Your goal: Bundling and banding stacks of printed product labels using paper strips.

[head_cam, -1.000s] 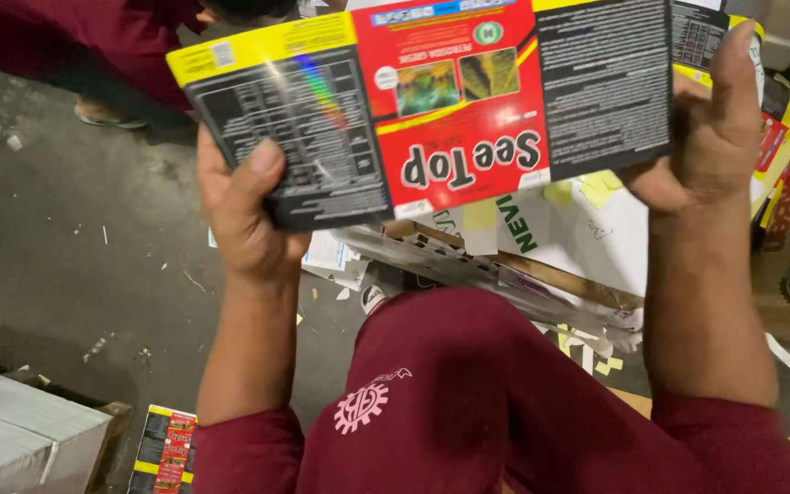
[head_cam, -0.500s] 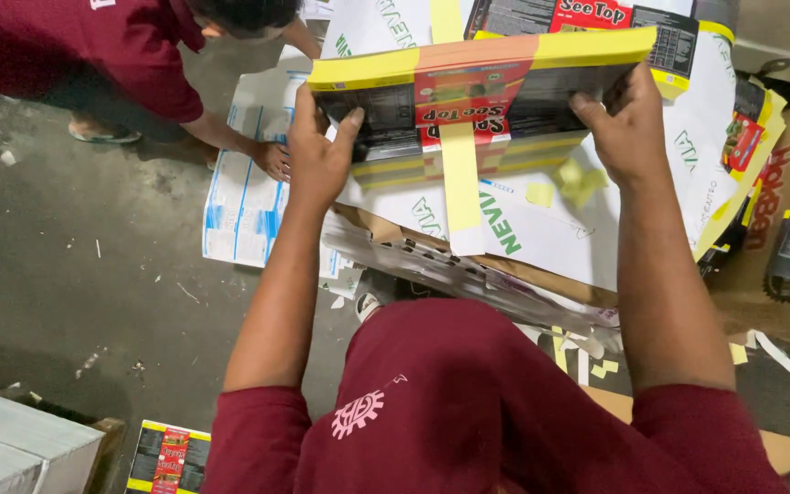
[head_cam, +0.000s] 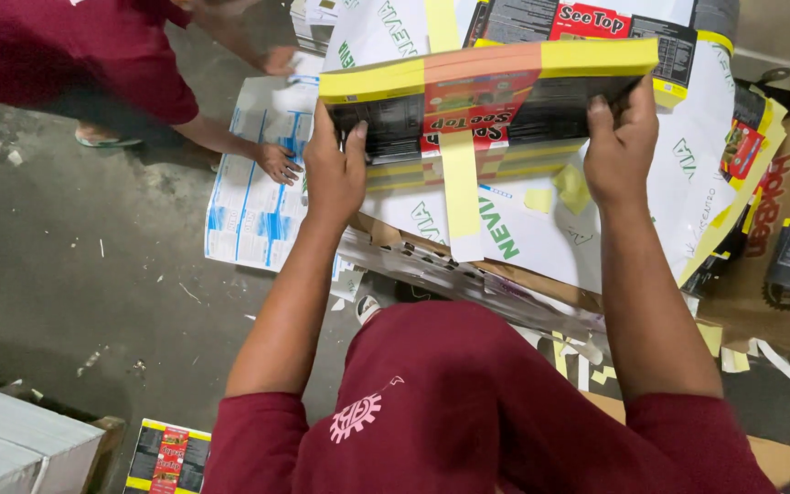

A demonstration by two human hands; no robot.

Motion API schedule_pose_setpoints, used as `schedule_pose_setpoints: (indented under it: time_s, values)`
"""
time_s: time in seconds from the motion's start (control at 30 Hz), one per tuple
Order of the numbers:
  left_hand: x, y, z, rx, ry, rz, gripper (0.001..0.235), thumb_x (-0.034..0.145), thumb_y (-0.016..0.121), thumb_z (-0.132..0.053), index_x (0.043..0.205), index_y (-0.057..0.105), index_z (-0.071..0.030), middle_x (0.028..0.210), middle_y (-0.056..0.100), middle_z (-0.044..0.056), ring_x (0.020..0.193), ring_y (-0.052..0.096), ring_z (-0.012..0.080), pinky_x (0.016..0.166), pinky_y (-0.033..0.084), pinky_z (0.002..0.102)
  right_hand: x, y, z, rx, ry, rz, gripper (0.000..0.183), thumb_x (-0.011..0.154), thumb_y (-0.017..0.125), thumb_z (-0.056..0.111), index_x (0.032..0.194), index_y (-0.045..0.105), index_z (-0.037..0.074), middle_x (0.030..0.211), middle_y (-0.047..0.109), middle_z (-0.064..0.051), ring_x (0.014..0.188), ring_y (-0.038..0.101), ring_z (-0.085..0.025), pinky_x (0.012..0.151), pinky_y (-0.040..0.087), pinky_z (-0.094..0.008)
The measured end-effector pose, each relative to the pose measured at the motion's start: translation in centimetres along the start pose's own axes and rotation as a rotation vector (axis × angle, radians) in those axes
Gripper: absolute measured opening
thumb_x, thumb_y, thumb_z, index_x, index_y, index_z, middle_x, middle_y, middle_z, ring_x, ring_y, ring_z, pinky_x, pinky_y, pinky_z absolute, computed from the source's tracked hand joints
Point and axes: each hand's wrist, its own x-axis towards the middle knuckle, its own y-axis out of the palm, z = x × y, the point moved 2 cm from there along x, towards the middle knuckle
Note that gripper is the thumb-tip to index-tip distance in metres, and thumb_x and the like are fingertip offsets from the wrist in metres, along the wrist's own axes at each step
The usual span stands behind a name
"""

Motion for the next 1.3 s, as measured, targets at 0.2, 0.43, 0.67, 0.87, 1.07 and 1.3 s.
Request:
schedule_pose_setpoints:
  time_s: [0.2,0.43,0.67,0.87,1.07,1.3]
  values:
    - [-0.6,0.1,1.6,-0.004,-0.160,0.115,0.043,0.108,0.055,-0.007,0.149,0.044,0.000,0.119,0.072,0.023,0.107,0.073,0.0374,0.090,0.056,0.036,0.3,-0.6,0.3,0.070,-0.032,0.068,0.040,0.113,0.051,-0.005,0.153,0.048,-0.002,0.138,0.063,-0.005,0.125,0.058,-0.012,0.112,0.046,-0.027]
    - [-0.8,-0.3,1.1,0.056,-0.152,-0.007,0.046,0.106,0.058,-0.006,0.151,0.047,-0.002,0.117,0.072,0.025,0.107,0.075,0.0322,0.087,0.056,0.032,0.8,-0.1,1.2,-0.011,-0.019,0.045,0.031,0.110,0.051,-0.003,0.141,0.055,-0.003,0.130,0.065,-0.002,0.118,0.058,-0.009,0.106,0.046,-0.024]
    - [-0.1,-2.5,2.7,-0.037,-0.081,0.072,0.037,0.099,0.067,-0.002,0.136,0.064,-0.001,0.115,0.077,0.017,0.104,0.078,0.0265,0.088,0.058,0.034,1.5,-3.2,-2.3,0.025,0.014,0.086,0.016,0.110,0.061,-0.009,0.125,0.066,-0.005,0.114,0.064,0.000,0.099,0.056,-0.006,0.093,0.048,-0.023]
    - [2.1,-3.9,2.9,-0.063,0.030,0.182,0.021,0.098,0.074,-0.001,0.118,0.070,0.004,0.109,0.070,0.013,0.097,0.071,0.0208,0.089,0.057,0.030,3.0,-2.3,3.2,0.156,0.065,0.135,0.020,0.099,0.062,-0.009,0.117,0.066,-0.003,0.106,0.067,0.003,0.094,0.059,-0.006,0.088,0.049,-0.022]
    - [4.5,-5.0,1.4,-0.251,-0.076,0.263,0.020,0.104,0.073,-0.007,0.118,0.072,0.006,0.103,0.073,0.007,0.093,0.067,0.0139,0.086,0.055,0.028,5.4,-7.2,-2.3,0.200,0.162,0.242,0.002,0.108,0.064,-0.002,0.108,0.063,-0.003,0.095,0.062,0.001,0.080,0.052,-0.006,0.078,0.044,-0.022]
    - [3.6,-2.7,7.8,-0.503,-0.690,0.315,0.018,0.097,0.076,-0.015,0.093,0.075,0.003,0.071,0.061,-0.001,0.061,0.054,0.0088,0.058,0.052,0.027,6.5,-5.5,-4.3,0.163,0.466,0.320,0.014,0.114,0.069,0.009,0.114,0.072,-0.004,0.087,0.066,-0.001,0.070,0.052,-0.009,0.069,0.045,-0.026]
